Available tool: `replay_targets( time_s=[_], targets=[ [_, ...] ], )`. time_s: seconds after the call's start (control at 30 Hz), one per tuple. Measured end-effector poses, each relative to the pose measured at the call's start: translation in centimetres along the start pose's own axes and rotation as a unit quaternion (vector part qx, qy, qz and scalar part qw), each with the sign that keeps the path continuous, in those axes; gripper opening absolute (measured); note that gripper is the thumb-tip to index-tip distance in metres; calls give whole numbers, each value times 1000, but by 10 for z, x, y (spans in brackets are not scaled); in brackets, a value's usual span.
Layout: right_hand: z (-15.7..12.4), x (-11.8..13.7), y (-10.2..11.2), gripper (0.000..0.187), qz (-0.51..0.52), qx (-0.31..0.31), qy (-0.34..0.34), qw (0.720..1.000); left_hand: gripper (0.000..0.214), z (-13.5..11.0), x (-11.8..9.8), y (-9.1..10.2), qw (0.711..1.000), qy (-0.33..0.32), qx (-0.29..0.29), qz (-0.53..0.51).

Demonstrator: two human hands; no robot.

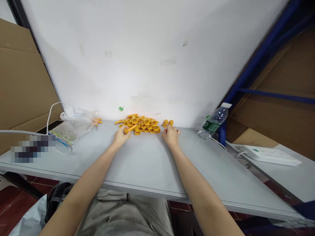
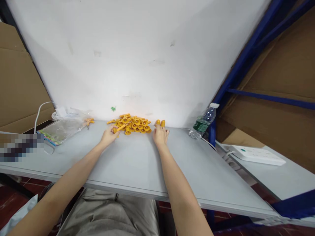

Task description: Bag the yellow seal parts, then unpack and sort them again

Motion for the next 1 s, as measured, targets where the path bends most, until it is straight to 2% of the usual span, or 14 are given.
replay_targets(
  time_s=[0.1, 0.2, 0.33, 0.43, 0.53, 0.6, 0.67, 0.77, 0.93, 1.0],
  targets=[
    [-6, 1, 2, 35, 24, -9, 19, 999, 25, -2, 8, 0, 995, -46, -5, 90],
    [-6, 1, 3, 34, 44, -6, 25, 999, 27, -2, 11, 2, 992, -40, -6, 121],
    [-5, -5, -4, 37, 89, 6, -24, 996, 28, -1, 9, 2, 992, -34, 0, 121],
    [-7, -15, -17, 35, 96, 73, -102, 987, 29, -2, 9, 2, 993, -37, 2, 114],
    [-10, -20, -25, 26, 63, 158, -144, 975, 30, -1, 11, 2, 993, -34, -2, 117],
    [-9, -19, -21, 22, 59, 156, -142, 976, 31, 0, 11, 2, 992, -36, -2, 121],
    [-6, -13, -11, 22, 79, 109, -112, 985, 32, 1, 12, 3, 991, -40, -5, 129],
    [-2, 4, 5, 29, 137, 49, -30, 989, 32, 1, 10, 4, 988, -49, -7, 144],
    [-7, 43, 17, 28, 176, 44, 146, 973, 32, 0, 8, 4, 986, -59, 0, 155],
    [-11, 53, 18, 28, 173, 41, 193, 965, 32, 0, 8, 4, 986, -62, 0, 157]
  ],
)
Point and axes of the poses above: each hand's wrist, its own z-axis towards the middle knuckle, its own y-axis out of the back of the hand, x = y × z, the point moved 5 cm from there along z, towards the middle knuckle, and after that the axes turned 6 degrees about -z, right-handed, at the moved point
